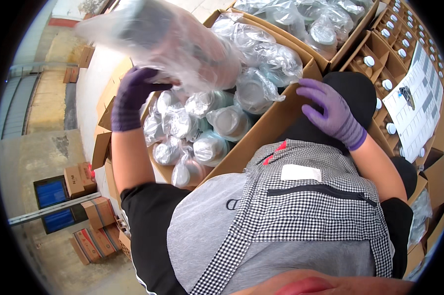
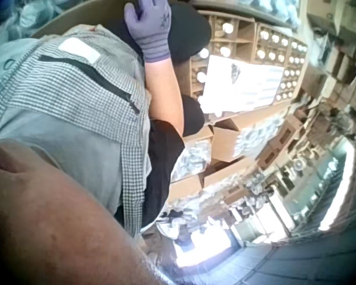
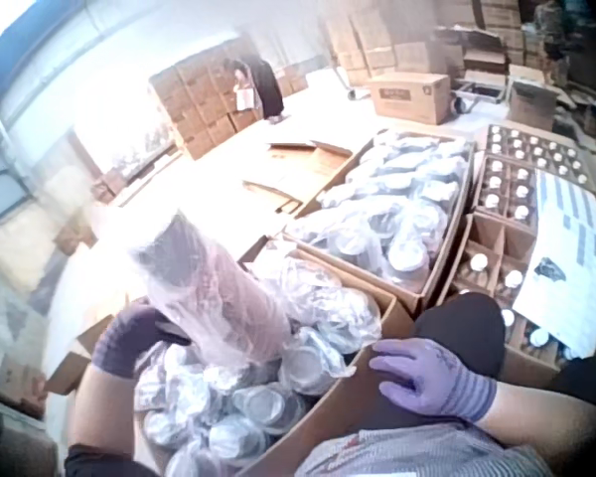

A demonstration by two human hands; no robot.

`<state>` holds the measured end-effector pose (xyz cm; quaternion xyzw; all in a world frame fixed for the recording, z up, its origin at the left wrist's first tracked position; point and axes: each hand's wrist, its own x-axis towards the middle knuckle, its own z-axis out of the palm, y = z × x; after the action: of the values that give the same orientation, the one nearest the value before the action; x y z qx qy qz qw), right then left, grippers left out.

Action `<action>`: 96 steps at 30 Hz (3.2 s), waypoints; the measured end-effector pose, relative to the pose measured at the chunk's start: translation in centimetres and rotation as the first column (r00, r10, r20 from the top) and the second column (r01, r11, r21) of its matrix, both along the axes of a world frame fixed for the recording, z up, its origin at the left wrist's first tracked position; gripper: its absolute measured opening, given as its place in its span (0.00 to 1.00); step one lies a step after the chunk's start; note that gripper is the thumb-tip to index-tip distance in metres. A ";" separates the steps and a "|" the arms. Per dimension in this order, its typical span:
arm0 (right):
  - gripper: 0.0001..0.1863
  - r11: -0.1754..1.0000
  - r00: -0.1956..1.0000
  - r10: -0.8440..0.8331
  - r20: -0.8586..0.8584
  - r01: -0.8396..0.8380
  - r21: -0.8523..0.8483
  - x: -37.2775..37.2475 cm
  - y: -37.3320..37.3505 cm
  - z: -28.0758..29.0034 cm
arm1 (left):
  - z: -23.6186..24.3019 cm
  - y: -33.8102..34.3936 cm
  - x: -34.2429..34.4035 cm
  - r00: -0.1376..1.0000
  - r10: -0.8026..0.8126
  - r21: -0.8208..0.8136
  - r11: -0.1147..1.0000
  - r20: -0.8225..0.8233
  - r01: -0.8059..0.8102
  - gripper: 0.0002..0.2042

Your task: The person assembles and packages electric kettles by inserting a chrome inner flask into a plastic housing, attaching a lid, applying product labels, and wrapping each finished unit in a plastic bag before placing it into a shipping box.

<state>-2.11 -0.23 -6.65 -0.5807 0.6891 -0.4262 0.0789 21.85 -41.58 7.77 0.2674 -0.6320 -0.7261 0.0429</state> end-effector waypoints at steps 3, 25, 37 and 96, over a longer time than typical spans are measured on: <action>0.32 0.999 0.876 -0.031 0.481 0.010 0.047 -1.2 -0.8 0.2 | 3.6 4.0 1.7 0.983 0.081 0.064 0.995 -0.165 -0.072 0.13; 0.36 0.575 0.558 -0.804 -0.204 0.645 -0.504 -1.1 28.4 10.6 | -6.7 40.0 -33.8 0.523 -0.814 -0.485 0.574 -0.252 0.660 0.19; 0.62 0.772 0.454 -0.442 0.774 0.632 0.071 6.3 29.8 -1.4 | -4.7 40.5 -31.5 0.502 -0.764 -0.343 0.636 -0.405 0.691 0.30; 0.37 0.776 0.475 -0.580 -0.662 0.569 -0.272 -19.2 31.0 9.8 | -6.0 50.1 -42.9 0.655 -0.584 0.301 0.591 -0.480 0.748 0.32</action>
<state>-21.29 30.78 3.14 -0.4344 0.8134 -0.1718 -0.3467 -21.06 8.55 1.73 -0.1173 -0.4707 -0.8517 -0.1980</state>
